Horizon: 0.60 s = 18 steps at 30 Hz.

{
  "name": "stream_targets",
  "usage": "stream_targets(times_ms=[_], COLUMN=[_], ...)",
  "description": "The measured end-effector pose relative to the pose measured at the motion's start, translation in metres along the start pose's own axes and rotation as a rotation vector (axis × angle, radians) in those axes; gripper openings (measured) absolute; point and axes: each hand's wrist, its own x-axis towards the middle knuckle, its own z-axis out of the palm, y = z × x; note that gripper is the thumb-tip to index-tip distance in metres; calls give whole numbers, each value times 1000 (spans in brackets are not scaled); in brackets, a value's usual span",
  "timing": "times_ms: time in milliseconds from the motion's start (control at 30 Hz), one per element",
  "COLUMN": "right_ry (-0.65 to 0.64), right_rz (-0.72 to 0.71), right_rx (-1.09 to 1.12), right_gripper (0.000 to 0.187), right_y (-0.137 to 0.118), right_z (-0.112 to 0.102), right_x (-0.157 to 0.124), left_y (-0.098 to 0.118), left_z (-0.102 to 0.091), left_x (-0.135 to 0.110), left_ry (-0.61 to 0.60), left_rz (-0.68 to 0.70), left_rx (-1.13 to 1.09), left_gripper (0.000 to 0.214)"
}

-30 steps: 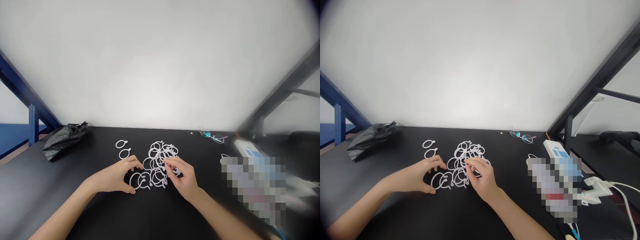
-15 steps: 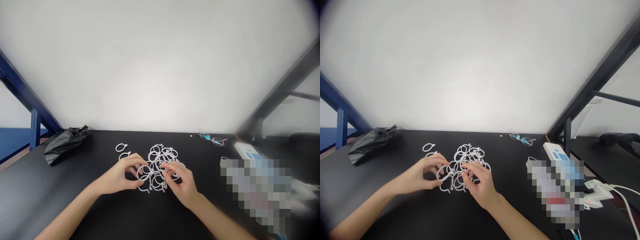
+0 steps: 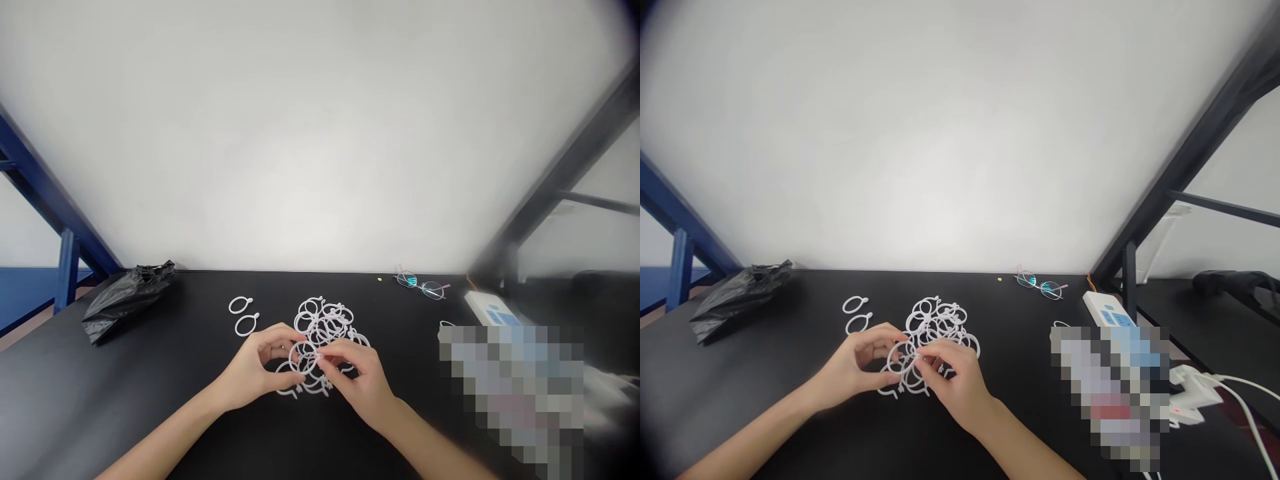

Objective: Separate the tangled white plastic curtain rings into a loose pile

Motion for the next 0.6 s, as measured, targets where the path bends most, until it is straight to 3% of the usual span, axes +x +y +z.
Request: stream_targets(times_ms=[433, 600], right_ry=[77, 95], right_rz=[-52, 51], right_rx=[35, 57], right_gripper=[18, 13], right_y=[-3, -1], right_z=[3, 3], right_x=[1, -1], left_y=[-10, -12], left_z=[11, 10], left_x=[2, 2], left_ry=[23, 64], left_rz=[4, 33], left_rx=[11, 90], left_gripper=[41, 38])
